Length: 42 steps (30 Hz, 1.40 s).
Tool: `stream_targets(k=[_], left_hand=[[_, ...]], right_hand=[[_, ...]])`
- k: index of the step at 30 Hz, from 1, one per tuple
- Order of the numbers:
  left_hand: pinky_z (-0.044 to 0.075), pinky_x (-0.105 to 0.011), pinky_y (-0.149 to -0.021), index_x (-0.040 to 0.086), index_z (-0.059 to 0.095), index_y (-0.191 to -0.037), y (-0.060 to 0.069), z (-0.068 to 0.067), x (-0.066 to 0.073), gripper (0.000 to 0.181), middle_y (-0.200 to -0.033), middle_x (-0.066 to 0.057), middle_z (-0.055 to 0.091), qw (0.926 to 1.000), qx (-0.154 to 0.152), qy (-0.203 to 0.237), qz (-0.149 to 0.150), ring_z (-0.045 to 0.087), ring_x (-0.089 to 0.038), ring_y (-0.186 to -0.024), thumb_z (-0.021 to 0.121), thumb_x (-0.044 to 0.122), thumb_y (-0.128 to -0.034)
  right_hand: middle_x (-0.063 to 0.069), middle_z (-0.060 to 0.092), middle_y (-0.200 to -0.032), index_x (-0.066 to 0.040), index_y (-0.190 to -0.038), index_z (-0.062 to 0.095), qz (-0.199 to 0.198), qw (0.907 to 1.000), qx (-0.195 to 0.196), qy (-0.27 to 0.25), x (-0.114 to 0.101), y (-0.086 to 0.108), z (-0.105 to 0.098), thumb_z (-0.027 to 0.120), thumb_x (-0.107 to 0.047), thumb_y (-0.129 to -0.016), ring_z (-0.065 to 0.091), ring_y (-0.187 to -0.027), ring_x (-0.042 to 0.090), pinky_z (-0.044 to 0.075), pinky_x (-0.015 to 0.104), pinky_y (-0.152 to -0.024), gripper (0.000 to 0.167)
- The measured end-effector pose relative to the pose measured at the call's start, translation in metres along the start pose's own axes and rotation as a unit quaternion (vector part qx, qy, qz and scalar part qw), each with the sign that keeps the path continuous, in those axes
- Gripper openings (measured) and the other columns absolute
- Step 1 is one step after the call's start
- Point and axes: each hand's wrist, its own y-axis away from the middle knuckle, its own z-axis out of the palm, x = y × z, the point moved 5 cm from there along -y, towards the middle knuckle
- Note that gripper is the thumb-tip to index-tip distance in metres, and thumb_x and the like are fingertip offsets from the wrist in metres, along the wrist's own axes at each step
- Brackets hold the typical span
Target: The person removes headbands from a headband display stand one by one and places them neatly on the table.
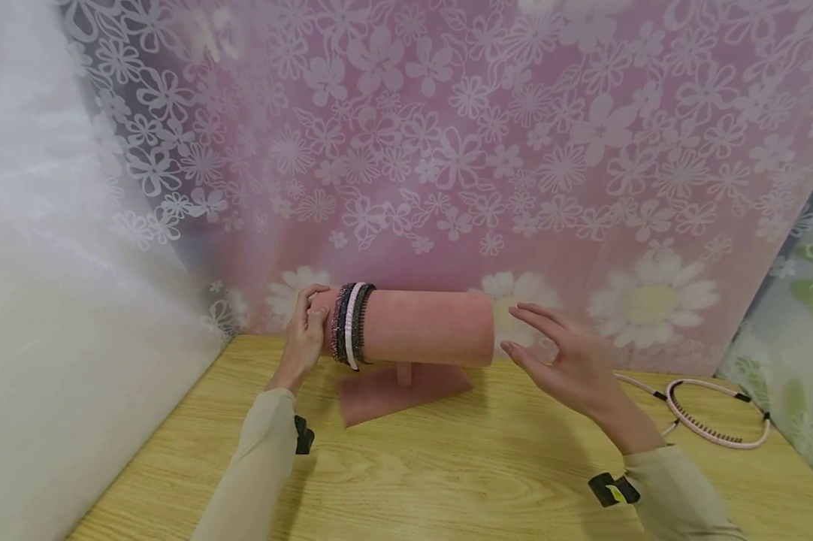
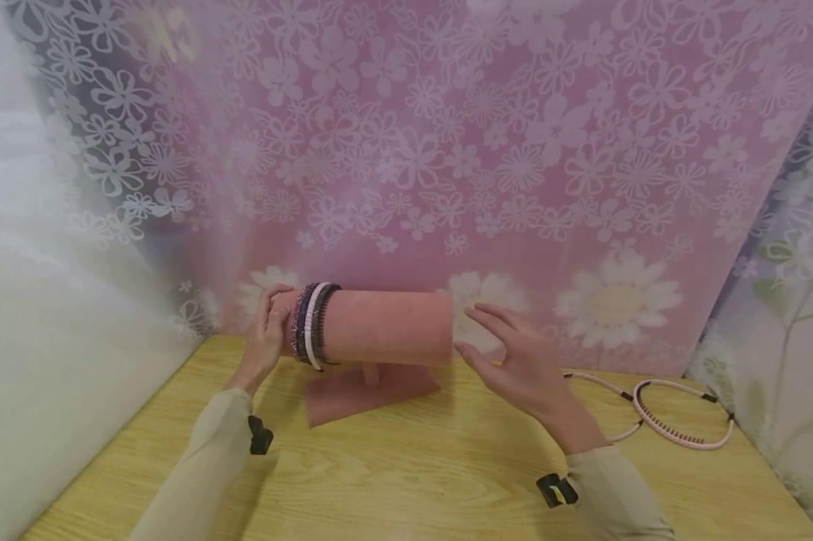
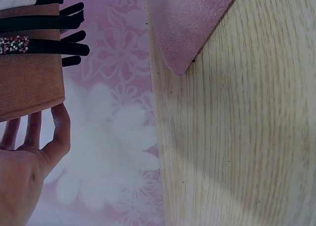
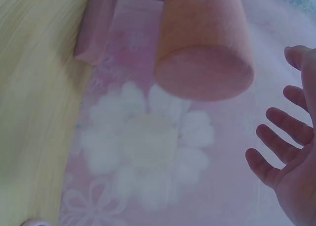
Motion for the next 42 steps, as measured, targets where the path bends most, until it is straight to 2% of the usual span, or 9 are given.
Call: stream_targets(k=[3, 7, 10, 14, 23, 31, 35, 39, 42], left_hand=[[0.049, -0.049, -0.092, 0.028, 0.048, -0.144, 0.0, 0.0, 0.0, 0.039, -0.139, -0.01, 0.063, 1.0, 0.0, 0.003, -0.002, 0.066, -0.034, -0.107, 0.039, 0.032, -0.1065], [0.05, -0.048, -0.092, 0.029, 0.048, -0.144, 0.0, 0.0, 0.001, 0.038, -0.14, -0.009, 0.062, 1.0, -0.001, 0.005, -0.003, 0.066, -0.034, -0.107, 0.039, 0.032, -0.1067], [0.05, -0.048, -0.092, 0.028, 0.048, -0.144, -0.001, 0.0, 0.001, 0.039, -0.141, -0.009, 0.062, 1.0, 0.0, 0.002, 0.0, 0.066, -0.034, -0.109, 0.039, 0.032, -0.1067], [0.049, -0.048, -0.093, 0.026, 0.047, -0.145, -0.001, 0.0, 0.0, 0.04, -0.144, -0.008, 0.061, 1.0, -0.001, -0.002, 0.003, 0.065, -0.033, -0.111, 0.038, 0.032, -0.1069], [0.05, -0.049, -0.093, 0.027, 0.047, -0.145, 0.0, 0.0, 0.0, 0.039, -0.144, -0.01, 0.061, 1.0, -0.002, 0.002, 0.002, 0.066, -0.035, -0.11, 0.039, 0.032, -0.1073], [0.05, -0.05, -0.092, 0.025, 0.047, -0.145, 0.0, -0.001, 0.0, 0.04, -0.141, -0.012, 0.062, 1.0, -0.003, -0.004, 0.007, 0.066, -0.035, -0.108, 0.037, 0.032, -0.1073], [0.049, -0.05, -0.093, 0.024, 0.047, -0.145, 0.0, -0.001, -0.001, 0.04, -0.141, -0.012, 0.062, 1.0, -0.003, -0.001, 0.009, 0.065, -0.035, -0.11, 0.037, 0.032, -0.1075], [0.048, -0.051, -0.094, 0.023, 0.047, -0.146, 0.0, -0.001, 0.0, 0.04, -0.142, -0.013, 0.061, 0.9999, -0.003, -0.001, 0.011, 0.064, -0.036, -0.113, 0.037, 0.033, -0.1079], [0.048, -0.051, -0.095, 0.023, 0.046, -0.146, 0.0, -0.001, 0.001, 0.041, -0.143, -0.012, 0.06, 0.9999, -0.007, -0.001, 0.008, 0.064, -0.036, -0.113, 0.037, 0.034, -0.1079]], right_hand=[[0.01, 0.067, -0.136, -0.012, -0.135, 0.068, -0.015, 0.9999, -0.001, -0.002, -0.007, -0.01, 0.005, 0.086, -0.011, -0.079, 0.064, -0.124, 0.031, 0.043, 0.015, -0.103, 0.059], [0.011, 0.066, -0.136, -0.008, -0.133, 0.068, -0.021, 0.9997, -0.011, -0.005, -0.015, -0.021, 0.012, 0.086, -0.014, -0.08, 0.061, -0.128, 0.031, 0.05, 0.04, -0.104, 0.057], [0.012, 0.066, -0.136, -0.007, -0.132, 0.069, -0.028, 0.9994, -0.012, -0.015, -0.02, -0.029, 0.018, 0.086, -0.014, -0.081, 0.061, -0.128, 0.032, 0.05, 0.051, -0.101, 0.055], [0.012, 0.067, -0.134, -0.008, -0.131, 0.069, -0.036, 0.999, -0.013, -0.022, -0.025, -0.037, 0.027, 0.085, -0.018, -0.082, 0.062, -0.128, 0.031, 0.05, 0.05, -0.102, 0.052], [0.009, 0.064, -0.138, -0.011, -0.134, 0.067, -0.022, 0.9976, -0.051, -0.041, -0.034, -0.05, 0.051, 0.08, -0.028, -0.089, 0.058, -0.132, 0.029, 0.046, 0.05, -0.109, 0.05], [0.012, 0.066, -0.134, -0.009, -0.133, 0.068, -0.043, 0.9957, -0.05, -0.065, -0.046, -0.066, 0.069, 0.08, -0.026, -0.088, 0.061, -0.127, 0.029, 0.047, 0.049, -0.109, 0.05], [0.009, 0.068, -0.131, -0.012, -0.132, 0.07, -0.045, 0.9961, -0.049, -0.057, -0.049, -0.073, 0.077, 0.08, -0.031, -0.088, 0.063, -0.124, 0.027, 0.048, 0.047, -0.108, 0.049], [0.006, 0.071, -0.128, -0.016, -0.13, 0.071, -0.055, 0.9971, -0.045, -0.026, -0.053, -0.08, 0.085, 0.079, -0.037, -0.087, 0.067, -0.12, 0.025, 0.051, 0.044, -0.103, 0.049], [0.005, 0.071, -0.129, -0.019, -0.132, 0.07, -0.045, 0.9975, -0.055, 0.002, -0.055, -0.085, 0.092, 0.077, -0.043, -0.087, 0.067, -0.12, 0.024, 0.055, 0.041, -0.096, 0.051]])
